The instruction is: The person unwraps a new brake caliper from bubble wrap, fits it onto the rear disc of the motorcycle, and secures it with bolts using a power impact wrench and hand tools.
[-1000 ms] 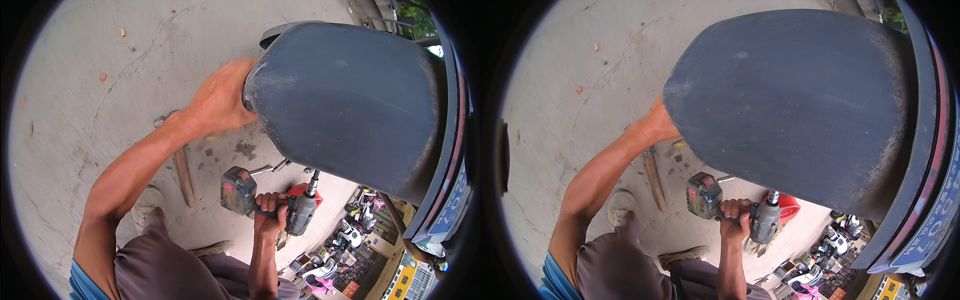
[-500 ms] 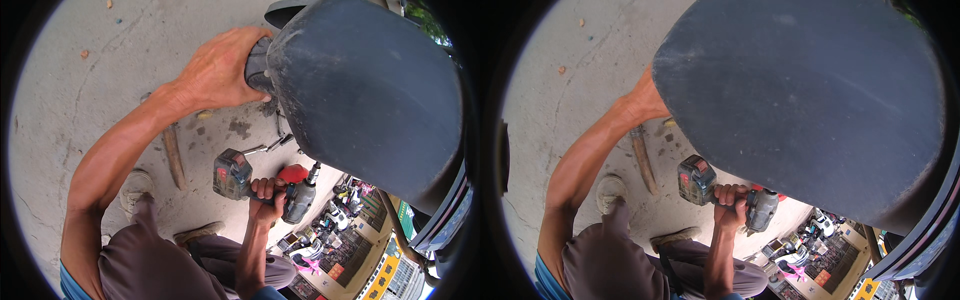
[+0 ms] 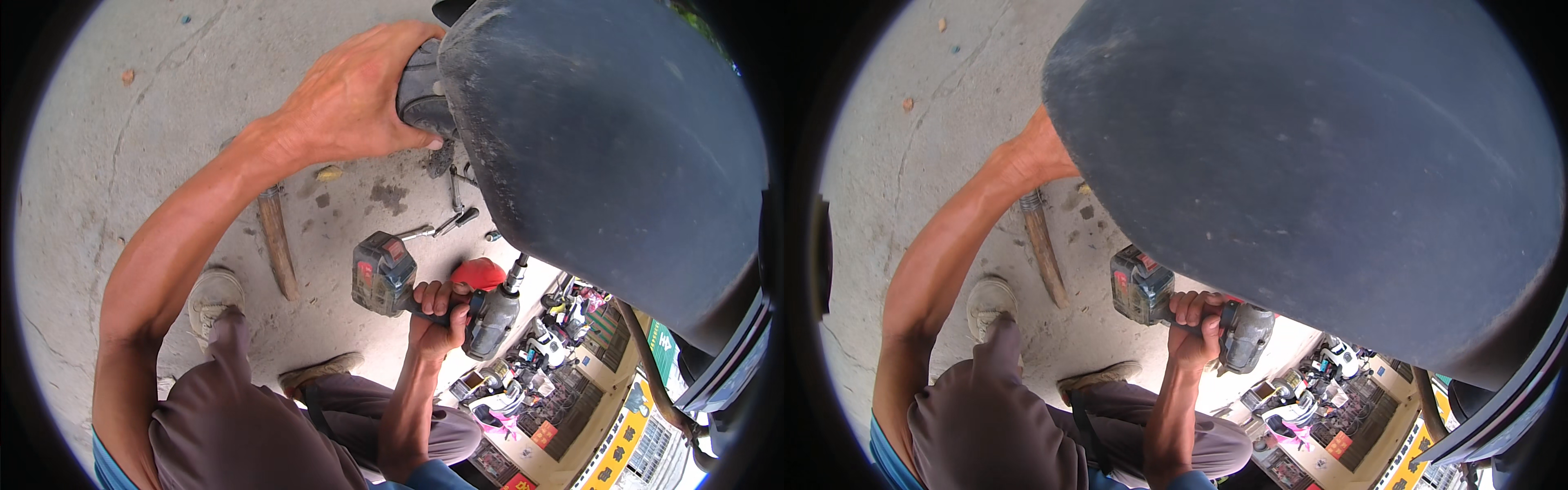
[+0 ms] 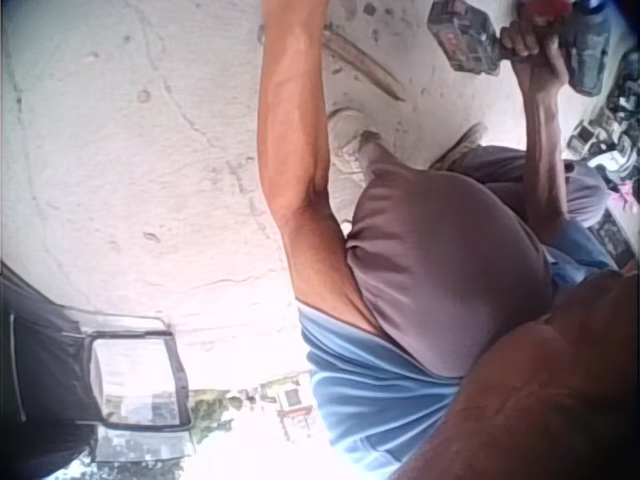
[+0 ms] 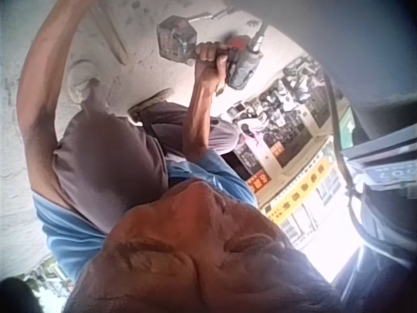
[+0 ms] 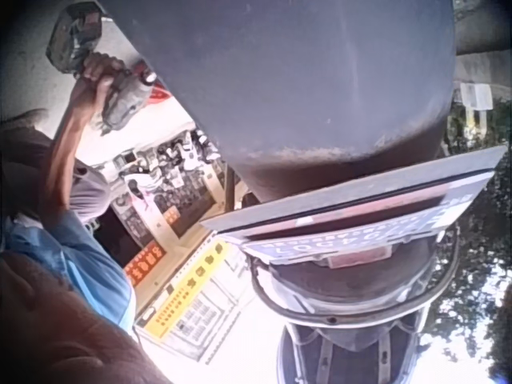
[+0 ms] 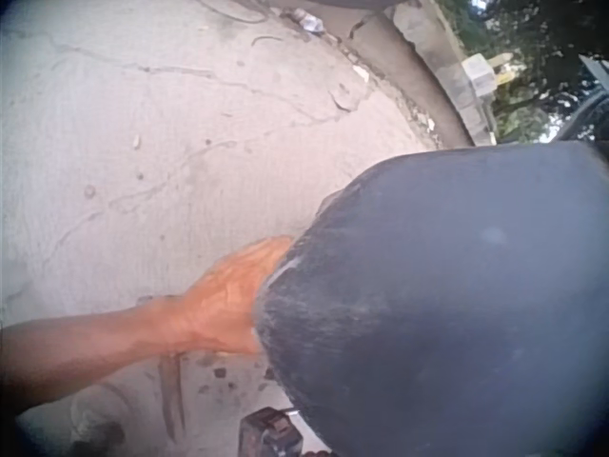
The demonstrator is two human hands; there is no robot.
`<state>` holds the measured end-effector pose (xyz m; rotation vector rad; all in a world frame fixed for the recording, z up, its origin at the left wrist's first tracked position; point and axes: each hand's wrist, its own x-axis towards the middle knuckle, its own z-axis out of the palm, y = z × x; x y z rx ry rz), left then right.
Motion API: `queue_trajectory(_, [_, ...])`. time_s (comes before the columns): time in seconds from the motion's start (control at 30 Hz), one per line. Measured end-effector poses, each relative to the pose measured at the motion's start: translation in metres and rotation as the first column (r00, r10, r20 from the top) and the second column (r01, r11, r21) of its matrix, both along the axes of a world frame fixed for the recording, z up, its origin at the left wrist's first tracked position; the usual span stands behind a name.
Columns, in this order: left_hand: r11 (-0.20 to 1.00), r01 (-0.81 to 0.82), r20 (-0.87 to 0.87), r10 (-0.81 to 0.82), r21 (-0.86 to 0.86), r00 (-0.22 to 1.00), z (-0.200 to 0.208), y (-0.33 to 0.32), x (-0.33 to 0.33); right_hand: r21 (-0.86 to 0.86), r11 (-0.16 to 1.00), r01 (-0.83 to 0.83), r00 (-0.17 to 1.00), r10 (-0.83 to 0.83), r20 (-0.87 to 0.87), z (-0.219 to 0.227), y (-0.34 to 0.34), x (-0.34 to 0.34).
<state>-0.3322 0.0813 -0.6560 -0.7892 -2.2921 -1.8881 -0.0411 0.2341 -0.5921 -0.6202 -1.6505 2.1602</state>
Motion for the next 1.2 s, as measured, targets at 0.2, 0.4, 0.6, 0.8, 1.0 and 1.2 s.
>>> queue_trajectory(0.2, [0.997, -0.022, -0.04, 0.025, 0.08, 0.999, -0.008, 0.004, -0.002, -0.025, 1.0, 0.013, 1.0, -0.013, 0.001, 0.001, -0.003, 0.0])
queue_trajectory(0.4, [0.997, -0.034, -0.044, 0.037, 0.073, 0.998, -0.008, 0.006, -0.001, -0.034, 0.999, 0.008, 1.0, -0.008, -0.007, 0.001, -0.003, -0.001])
queue_trajectory(0.6, [0.999, -0.016, -0.032, 0.017, 0.033, 0.999, -0.004, 0.006, -0.003, -0.039, 0.997, 0.068, 0.998, -0.069, -0.011, 0.001, -0.004, 0.0])
queue_trajectory(0.8, [0.999, -0.02, -0.039, 0.021, 0.034, 0.999, -0.008, 0.005, -0.004, -0.049, 0.999, 0.005, 1.0, -0.005, -0.013, 0.0, -0.004, 0.0])
queue_trajectory(1.0, [0.93, 0.35, 0.203, -0.367, 0.115, 0.908, -0.11, -0.014, 0.006, -0.079, 0.995, 0.054, 0.998, -0.055, -0.007, -0.002, -0.011, -0.004])
queue_trajectory(1.2, [0.998, 0.058, 0.036, -0.057, -0.031, 0.998, -0.058, 0.016, 0.005, -0.019, 0.999, 0.036, 0.999, -0.036, -0.001, 0.005, -0.001, 0.002])
